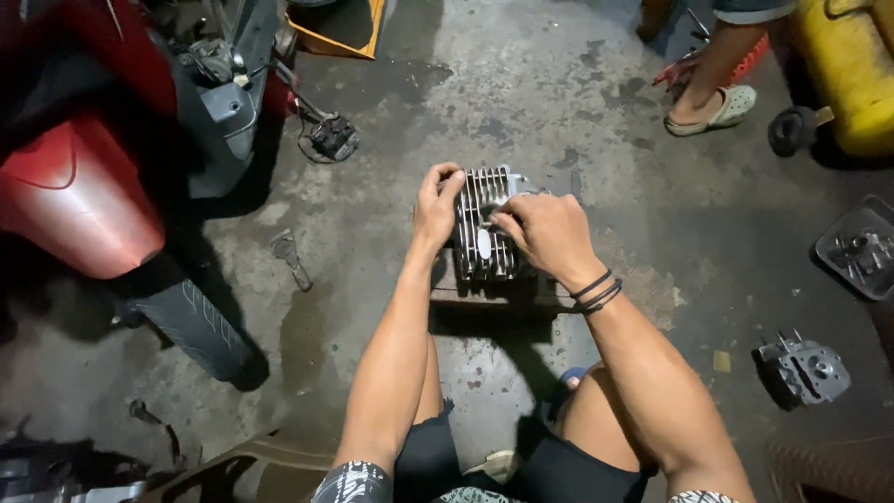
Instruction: Cleaning debris from the cooling fins of a motorcycle engine block using a small metal pick while sitting on the floor.
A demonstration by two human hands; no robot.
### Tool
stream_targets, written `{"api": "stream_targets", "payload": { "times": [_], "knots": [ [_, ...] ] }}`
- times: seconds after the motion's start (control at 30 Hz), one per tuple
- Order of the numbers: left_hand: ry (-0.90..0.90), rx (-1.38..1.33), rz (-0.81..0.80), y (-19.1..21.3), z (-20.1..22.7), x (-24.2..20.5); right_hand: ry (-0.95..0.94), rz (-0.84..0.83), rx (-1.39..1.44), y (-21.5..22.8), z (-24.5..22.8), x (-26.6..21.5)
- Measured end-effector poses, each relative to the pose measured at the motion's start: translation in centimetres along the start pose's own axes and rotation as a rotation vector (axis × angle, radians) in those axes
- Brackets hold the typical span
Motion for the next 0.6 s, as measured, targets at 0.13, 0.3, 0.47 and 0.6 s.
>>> {"api": "stream_targets", "payload": {
  "times": [0.13, 0.3, 0.47, 0.6],
  "knots": [
    [-0.056, -0.01, 0.005, 0.4, 2.4, -0.7, -0.045, 0.002, -0.037, -0.2, 0.4, 0.2],
    [-0.081, -0.002, -0.01, 0.5, 2.2, -0.6, -0.005, 0.014, -0.065, -0.7, 0.2, 0.4],
    [-0.069, -0.02, -0.004, 0.5, 2.6, -0.8, -0.002, 0.021, -0.036, -1.2, -0.1, 0.4],
    [-0.076, -0.002, -0.019, 0.6, 3.2, -0.9, 0.02, 0.025, -0.128, -0.3, -0.7, 0.7]
  ]
}}
Point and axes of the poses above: each hand's wrist, its own x-axis towards the middle knuckle, its own y-axis out of the back of the hand, z = x × y, the point moved 4 cm from there along x, towards the middle knuckle, and after that the axes turned 10 degrees about -y, right-handed, at the moved point
